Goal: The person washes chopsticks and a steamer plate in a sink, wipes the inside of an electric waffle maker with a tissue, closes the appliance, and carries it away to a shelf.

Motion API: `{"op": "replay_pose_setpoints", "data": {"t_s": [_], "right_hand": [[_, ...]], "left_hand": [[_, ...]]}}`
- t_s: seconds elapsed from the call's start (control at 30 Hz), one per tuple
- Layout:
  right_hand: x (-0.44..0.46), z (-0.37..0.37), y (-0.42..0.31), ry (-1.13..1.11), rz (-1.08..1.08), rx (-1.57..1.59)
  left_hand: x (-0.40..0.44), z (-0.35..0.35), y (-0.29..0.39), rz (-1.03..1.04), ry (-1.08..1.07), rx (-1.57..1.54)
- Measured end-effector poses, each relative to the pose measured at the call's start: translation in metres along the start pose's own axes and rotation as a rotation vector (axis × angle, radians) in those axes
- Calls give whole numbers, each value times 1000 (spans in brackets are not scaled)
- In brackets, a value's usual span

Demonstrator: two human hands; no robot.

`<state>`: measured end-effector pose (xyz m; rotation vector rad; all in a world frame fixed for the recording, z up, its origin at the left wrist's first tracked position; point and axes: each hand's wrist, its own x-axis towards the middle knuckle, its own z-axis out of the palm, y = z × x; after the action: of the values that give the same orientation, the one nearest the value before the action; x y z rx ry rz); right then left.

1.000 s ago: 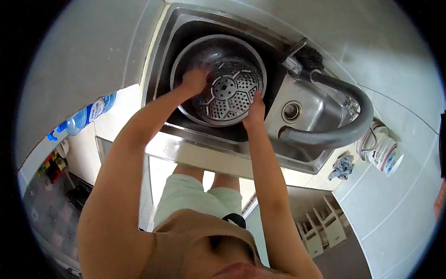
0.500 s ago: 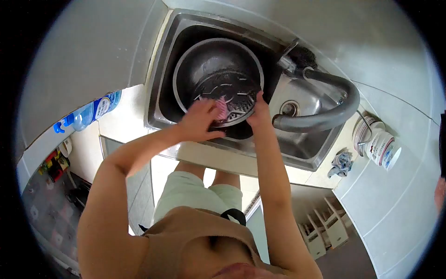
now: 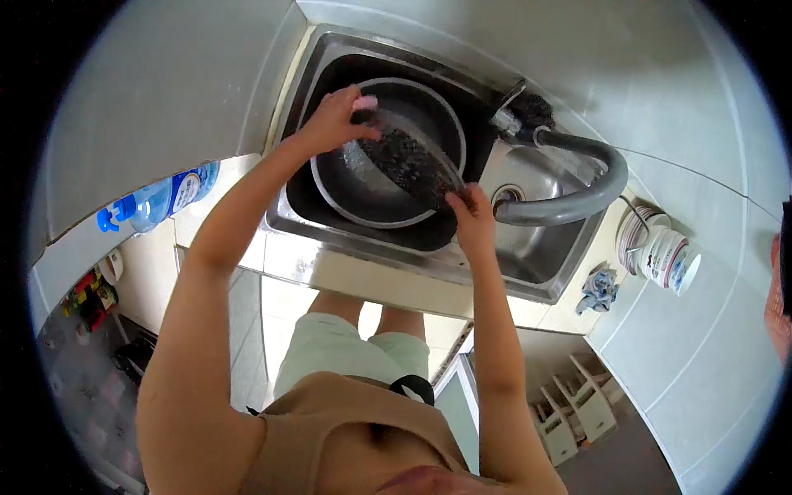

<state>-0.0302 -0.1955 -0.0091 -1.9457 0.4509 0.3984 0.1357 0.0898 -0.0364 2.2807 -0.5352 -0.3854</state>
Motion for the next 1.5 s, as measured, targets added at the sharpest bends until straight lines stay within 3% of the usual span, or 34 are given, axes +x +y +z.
{"op": "replay_pose_setpoints", "data": {"t_s": [0.1,0.2,0.3,0.4,0.5,0.6,0.7,0.73,0.83,0.93,1.03,1.13,1.2,1.27,1.37,1.43,1.47,1.5], "right_hand": [[-3,1,-19,236,-96,103],[-10,5,-35,288,-23,286],[-17,5,-41,322,97,147],[-14,4,-36,201,44,261],[0,8,-26,100,53,415],[15,11,-23,94,15,178],[14,13,-40,47,-107,171],[12,14,-40,42,-82,336],[7,4,-53,-26,-30,61],[6,-5,-47,-98,-8,87],[1,-13,-46,-77,-55,-6],[-14,-13,-57,-26,-52,69],[-22,-12,-43,1,-49,148],[-24,-15,-51,22,-77,139],[-27,-19,-93,-49,-56,63],[-2,-21,-101,-217,48,78],[3,-20,-101,-151,-9,41],[6,-18,-99,-84,-62,5]], "left_hand": [[3,78,-30,-367,117,-413],[-16,127,-29,-637,-19,146],[-33,198,-45,-206,-150,484],[-7,210,-69,-277,-13,396],[25,155,-15,-565,159,-499],[3,109,61,-183,216,-440],[-26,82,131,259,287,-387],[-30,74,140,309,230,-418],[-13,62,147,346,251,-318],[9,37,145,372,220,-153],[33,8,120,265,9,104],[44,-14,97,-168,-241,-379],[48,-9,52,-165,-252,-449],[45,-11,50,-202,-268,-498],[36,-30,121,279,-185,62],[25,-13,160,436,-140,307],[25,-10,170,516,-107,433],[33,-13,162,491,-55,355]]}}
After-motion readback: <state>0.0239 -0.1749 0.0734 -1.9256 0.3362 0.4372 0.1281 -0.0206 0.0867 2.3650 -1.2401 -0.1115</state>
